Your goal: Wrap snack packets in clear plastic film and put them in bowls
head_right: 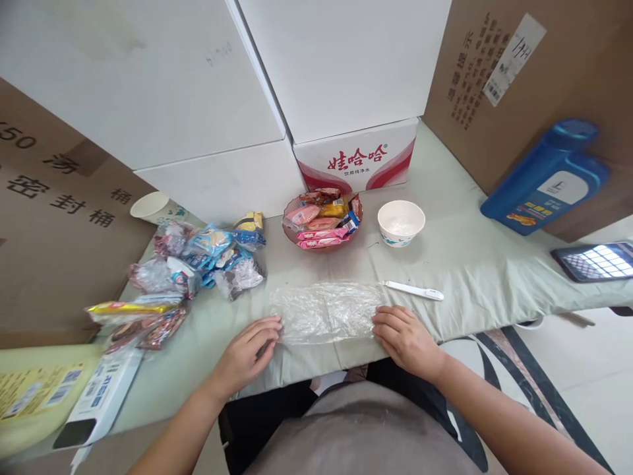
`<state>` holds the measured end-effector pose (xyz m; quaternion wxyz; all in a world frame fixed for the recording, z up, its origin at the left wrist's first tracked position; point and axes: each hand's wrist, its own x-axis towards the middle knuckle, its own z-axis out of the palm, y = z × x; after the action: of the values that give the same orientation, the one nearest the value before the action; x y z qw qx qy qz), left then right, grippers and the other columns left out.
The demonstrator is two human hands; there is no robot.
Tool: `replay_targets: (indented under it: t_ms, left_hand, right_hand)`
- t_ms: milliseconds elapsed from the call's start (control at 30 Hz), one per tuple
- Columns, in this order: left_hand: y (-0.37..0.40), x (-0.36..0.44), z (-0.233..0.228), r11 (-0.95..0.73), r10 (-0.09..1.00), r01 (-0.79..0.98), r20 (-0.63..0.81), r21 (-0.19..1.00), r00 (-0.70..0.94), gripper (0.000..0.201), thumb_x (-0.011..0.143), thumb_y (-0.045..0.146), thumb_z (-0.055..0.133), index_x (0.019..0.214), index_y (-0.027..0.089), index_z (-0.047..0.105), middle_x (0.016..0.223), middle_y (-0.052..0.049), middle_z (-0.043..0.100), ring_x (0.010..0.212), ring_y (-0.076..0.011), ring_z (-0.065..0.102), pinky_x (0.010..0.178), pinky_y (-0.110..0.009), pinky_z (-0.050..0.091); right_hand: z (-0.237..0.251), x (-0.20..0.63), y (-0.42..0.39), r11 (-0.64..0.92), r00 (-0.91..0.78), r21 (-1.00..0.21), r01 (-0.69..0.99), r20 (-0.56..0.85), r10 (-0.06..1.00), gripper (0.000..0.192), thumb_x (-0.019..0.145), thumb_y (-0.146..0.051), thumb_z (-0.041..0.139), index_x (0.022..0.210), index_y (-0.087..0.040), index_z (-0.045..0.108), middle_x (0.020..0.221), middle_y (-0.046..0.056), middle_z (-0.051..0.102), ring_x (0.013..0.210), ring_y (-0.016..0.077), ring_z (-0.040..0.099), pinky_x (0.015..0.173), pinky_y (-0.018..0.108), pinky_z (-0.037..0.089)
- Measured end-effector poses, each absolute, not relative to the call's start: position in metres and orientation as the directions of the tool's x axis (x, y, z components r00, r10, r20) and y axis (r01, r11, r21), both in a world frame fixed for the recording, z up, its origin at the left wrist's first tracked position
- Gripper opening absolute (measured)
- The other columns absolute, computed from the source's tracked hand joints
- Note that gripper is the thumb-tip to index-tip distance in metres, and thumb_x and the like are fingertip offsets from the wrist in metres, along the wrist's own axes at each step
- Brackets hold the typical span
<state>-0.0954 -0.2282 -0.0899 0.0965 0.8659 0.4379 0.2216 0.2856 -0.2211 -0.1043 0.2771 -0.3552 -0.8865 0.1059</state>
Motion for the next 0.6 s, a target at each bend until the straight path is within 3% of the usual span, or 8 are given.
replay_targets:
  t_ms: [67,167,300,400,500,600]
  left_hand:
    - [-0.231,-0.096,-0.085,-0.502,0.865,0.742,0.245,0.444,0.438,0.014,0.090,0.016,0.045,0.089,0.020,0.059,0.092,-0.004,0.070,0.094,-0.0166,0.067,0.083,-0.030,0.055]
    - [-0.228,-0.093,-0.087,-0.297,0.954,0.827,0.187,0.477,0.235,0.015,0.092,0.027,0.046,0.092,0.021,0.059,0.079,0.000,0.068,0.069,-0.0137,0.066,0.066,-0.025,0.054]
    - [-0.210,-0.081,-0.104,-0.019,0.990,0.923,0.138,0.383,-0.037,0.023,0.090,0.035,0.049,0.104,0.020,0.060,0.072,0.001,0.068,0.062,-0.0157,0.065,0.061,-0.026,0.050]
    - [-0.200,-0.076,-0.110,0.061,0.989,0.970,0.116,0.233,-0.091,0.025,0.088,0.035,0.052,0.107,0.020,0.062,0.074,-0.001,0.069,0.065,-0.0179,0.065,0.062,-0.027,0.048]
    - [-0.202,-0.072,-0.103,-0.006,0.961,0.988,0.275,0.152,-0.036,0.026,0.088,0.035,0.054,0.105,0.017,0.063,0.086,-0.008,0.069,0.079,-0.0229,0.065,0.071,-0.032,0.050]
    - [-0.210,-0.057,-0.089,-0.130,0.848,0.982,0.529,0.140,0.037,0.024,0.089,0.033,0.054,0.099,0.014,0.064,0.094,-0.014,0.065,0.093,-0.0270,0.061,0.083,-0.038,0.048]
  right_hand:
    - [-0.101,0.285,-0.220,0.681,-0.570,-0.455,0.575,0.374,0.731,0.018,0.096,-0.019,0.045,0.101,-0.019,0.062,0.098,0.008,0.070,0.096,0.0191,0.064,0.083,0.035,0.052]
    - [-0.102,0.278,-0.213,0.550,-0.453,-0.498,0.670,0.313,0.835,0.021,0.099,-0.023,0.040,0.101,-0.019,0.061,0.090,0.006,0.070,0.080,0.0165,0.066,0.071,0.029,0.051]
    - [-0.112,0.259,-0.196,0.362,-0.291,-0.343,0.867,0.242,0.926,0.027,0.099,-0.029,0.038,0.099,-0.018,0.063,0.087,0.006,0.071,0.072,0.0185,0.067,0.061,0.028,0.046]
    - [-0.113,0.252,-0.187,0.290,-0.264,-0.182,0.939,0.154,0.952,0.025,0.098,-0.028,0.042,0.099,-0.017,0.064,0.081,0.006,0.069,0.064,0.0199,0.064,0.056,0.029,0.041]
    - [-0.105,0.254,-0.186,0.315,-0.278,-0.136,0.939,0.234,0.932,0.026,0.096,-0.029,0.046,0.103,-0.014,0.065,0.086,0.010,0.068,0.076,0.0238,0.064,0.067,0.033,0.045]
    - [-0.096,0.250,-0.190,0.413,-0.308,-0.194,0.890,0.411,0.858,0.027,0.095,-0.031,0.048,0.107,-0.015,0.066,0.102,0.014,0.066,0.101,0.0280,0.059,0.087,0.041,0.045]
